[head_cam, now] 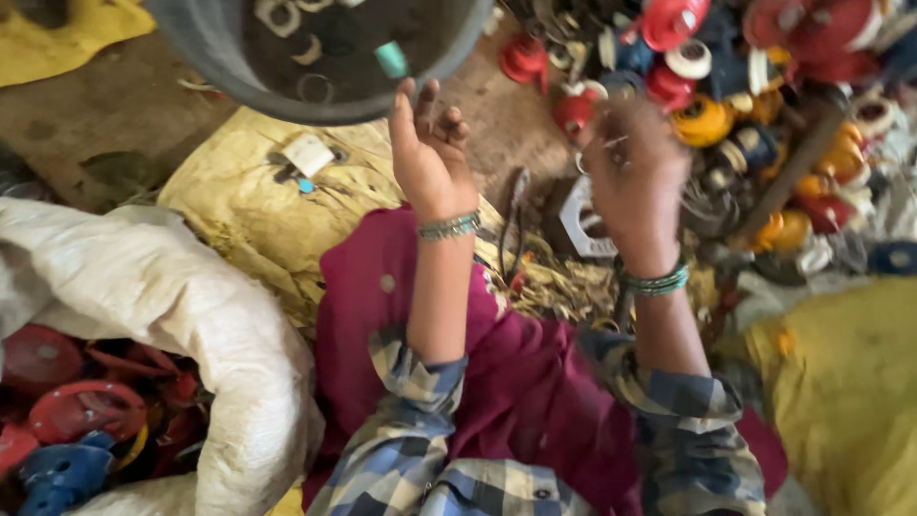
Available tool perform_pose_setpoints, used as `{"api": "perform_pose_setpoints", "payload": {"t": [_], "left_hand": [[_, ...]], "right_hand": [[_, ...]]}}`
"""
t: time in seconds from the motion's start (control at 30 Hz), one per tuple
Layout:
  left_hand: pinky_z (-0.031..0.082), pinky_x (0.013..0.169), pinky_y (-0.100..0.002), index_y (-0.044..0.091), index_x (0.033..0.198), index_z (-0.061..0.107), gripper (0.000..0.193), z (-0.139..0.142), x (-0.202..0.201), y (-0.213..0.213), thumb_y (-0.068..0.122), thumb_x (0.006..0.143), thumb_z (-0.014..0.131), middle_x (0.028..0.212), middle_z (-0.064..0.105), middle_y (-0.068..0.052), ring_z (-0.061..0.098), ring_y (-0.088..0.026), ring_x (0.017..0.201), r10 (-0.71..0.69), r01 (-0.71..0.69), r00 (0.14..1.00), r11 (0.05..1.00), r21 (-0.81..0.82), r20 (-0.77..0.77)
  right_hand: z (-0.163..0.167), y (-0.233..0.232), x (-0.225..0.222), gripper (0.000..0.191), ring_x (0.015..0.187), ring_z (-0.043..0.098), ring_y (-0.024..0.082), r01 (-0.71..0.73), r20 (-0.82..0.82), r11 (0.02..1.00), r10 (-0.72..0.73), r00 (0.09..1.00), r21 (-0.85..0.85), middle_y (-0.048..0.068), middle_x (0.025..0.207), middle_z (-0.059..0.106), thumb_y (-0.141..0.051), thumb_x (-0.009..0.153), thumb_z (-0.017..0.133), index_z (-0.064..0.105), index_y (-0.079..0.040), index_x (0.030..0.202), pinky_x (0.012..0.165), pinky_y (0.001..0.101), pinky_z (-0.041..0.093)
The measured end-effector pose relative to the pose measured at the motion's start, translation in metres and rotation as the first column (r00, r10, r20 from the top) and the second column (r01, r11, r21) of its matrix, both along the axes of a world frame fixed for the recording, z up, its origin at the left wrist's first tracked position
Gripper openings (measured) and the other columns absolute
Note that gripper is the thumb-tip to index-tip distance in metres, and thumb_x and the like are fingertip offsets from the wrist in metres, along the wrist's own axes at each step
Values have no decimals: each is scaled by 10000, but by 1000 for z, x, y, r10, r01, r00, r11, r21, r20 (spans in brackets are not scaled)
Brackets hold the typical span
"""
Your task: The person sits on the floor and uses a hammer and metal block to strike and separate parts of small blue and red electrical insulators. They repeatedly hit the objects, remove broken pieces, and place them into a nearby bucket.
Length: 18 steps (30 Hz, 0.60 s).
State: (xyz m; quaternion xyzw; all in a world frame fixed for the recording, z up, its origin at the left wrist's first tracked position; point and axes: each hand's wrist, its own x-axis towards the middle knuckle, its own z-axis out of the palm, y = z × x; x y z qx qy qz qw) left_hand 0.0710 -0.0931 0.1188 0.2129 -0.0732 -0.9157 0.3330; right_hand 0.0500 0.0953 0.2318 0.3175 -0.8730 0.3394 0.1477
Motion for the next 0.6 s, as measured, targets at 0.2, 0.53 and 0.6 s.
{"api": "perform_pose_setpoints", "payload": {"t": [0.2, 0.53, 0.6], "left_hand": [[508, 663, -285, 92, 1278, 613, 319, -8, -11, 17, 282, 1023, 638, 1133, 673, -70, 613, -149, 759, -106, 108, 994, 992, -70, 31], [456, 441, -277, 113, 1051, 599, 127, -48, -34, 66, 206, 975, 640, 898, 700, -45, 592, -114, 532, -301, 363, 925, 881, -305, 231], [460, 436, -282, 92, 1039, 601, 141, -58, -35, 73, 214, 990, 651, 865, 683, -54, 587, -118, 516, -321, 401, 910, 842, -361, 263]], "right_hand": [[-146, 110, 61, 131, 777, 702, 379, 103, 262, 920, -213, 941, 378, 189, 883, 729, -141, 909, 734, 765, -59, 1006, 676, 462, 550], [-248, 109, 115, 395, 1103, 647, 381, -49, 233, 971, -7, 972, 233, 196, 1286, 656, -118, 896, 708, 696, -117, 1290, 904, 432, 557], [-253, 92, 115, 465, 1164, 607, 349, -157, 222, 915, 77, 972, 373, 153, 1366, 619, -103, 861, 712, 671, -140, 1322, 945, 441, 528]]}}
